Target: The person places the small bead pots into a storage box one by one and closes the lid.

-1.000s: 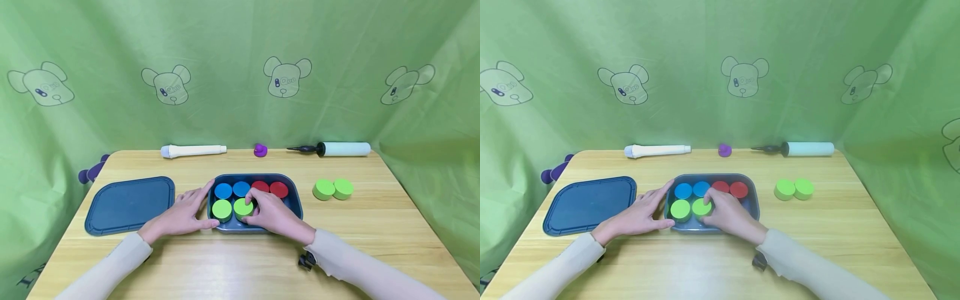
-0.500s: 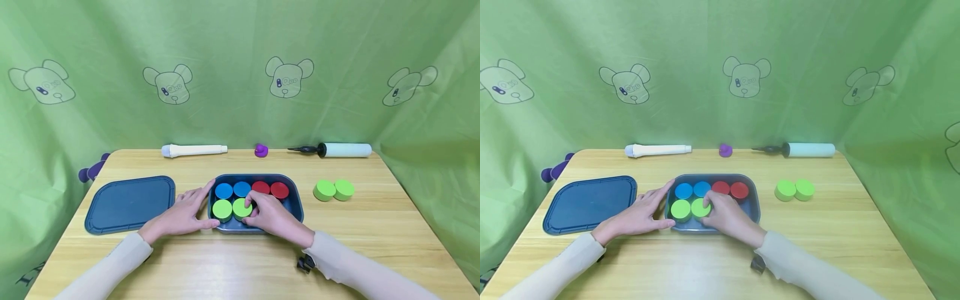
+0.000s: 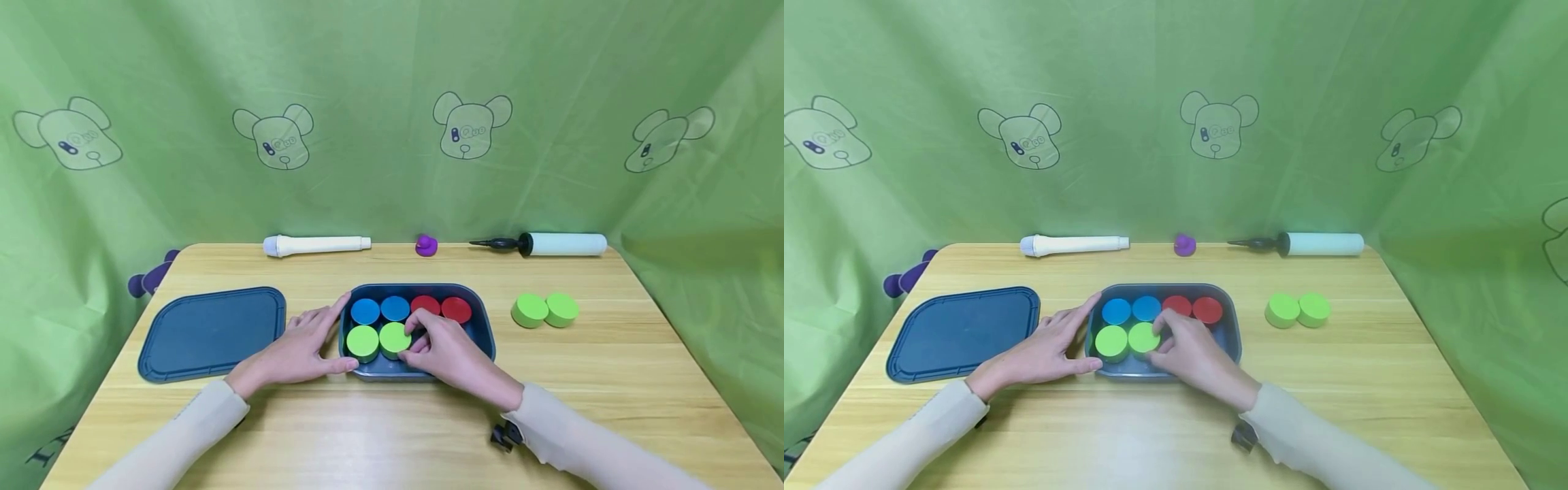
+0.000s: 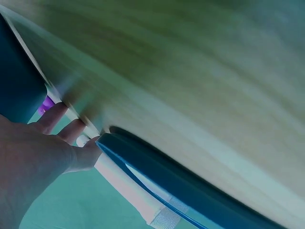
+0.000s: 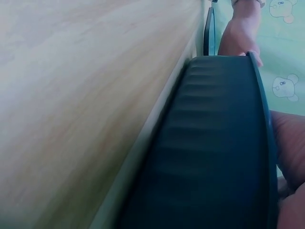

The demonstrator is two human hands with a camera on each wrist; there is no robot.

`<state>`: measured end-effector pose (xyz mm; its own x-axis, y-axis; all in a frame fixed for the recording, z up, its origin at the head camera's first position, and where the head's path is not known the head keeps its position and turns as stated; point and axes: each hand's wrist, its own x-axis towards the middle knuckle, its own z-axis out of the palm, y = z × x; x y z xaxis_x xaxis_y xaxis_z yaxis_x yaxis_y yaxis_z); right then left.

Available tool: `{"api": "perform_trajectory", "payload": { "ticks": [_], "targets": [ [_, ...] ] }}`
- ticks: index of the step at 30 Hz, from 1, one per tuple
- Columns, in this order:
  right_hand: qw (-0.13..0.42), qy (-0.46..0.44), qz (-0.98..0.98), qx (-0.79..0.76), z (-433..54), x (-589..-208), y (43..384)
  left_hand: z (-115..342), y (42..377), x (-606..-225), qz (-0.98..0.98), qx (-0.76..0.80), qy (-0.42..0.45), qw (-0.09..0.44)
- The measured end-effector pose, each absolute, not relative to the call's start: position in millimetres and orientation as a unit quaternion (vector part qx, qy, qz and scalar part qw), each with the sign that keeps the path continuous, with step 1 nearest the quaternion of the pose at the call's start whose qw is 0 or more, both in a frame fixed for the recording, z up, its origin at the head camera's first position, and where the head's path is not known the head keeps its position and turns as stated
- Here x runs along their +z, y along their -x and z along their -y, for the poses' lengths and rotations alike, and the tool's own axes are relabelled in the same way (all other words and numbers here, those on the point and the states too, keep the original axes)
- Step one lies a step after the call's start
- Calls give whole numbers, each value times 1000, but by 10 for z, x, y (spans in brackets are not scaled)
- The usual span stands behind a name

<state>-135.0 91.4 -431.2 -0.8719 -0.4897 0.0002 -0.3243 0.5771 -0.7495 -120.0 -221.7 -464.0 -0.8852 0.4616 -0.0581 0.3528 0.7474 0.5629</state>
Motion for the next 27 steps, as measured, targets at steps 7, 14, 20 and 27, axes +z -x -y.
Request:
{"api": "perform_trajectory", "payload": {
  "ticks": [7,14,20,27],
  "targets": [
    [94,230,-870,-426,-1008,-4279,1327,2209,1193,-4627,-929,281,-223,93],
    [74,237,-874,-418,-1070,-4239,1309,2212,1176,-4612,-926,288,-224,92],
    [66,241,-872,-420,-1106,-4171,1288,2222,1178,-4620,-927,287,-226,89],
    [53,240,-869,-430,-1207,-4149,1287,2212,1178,-4603,-925,290,-227,92]
  ]
}}
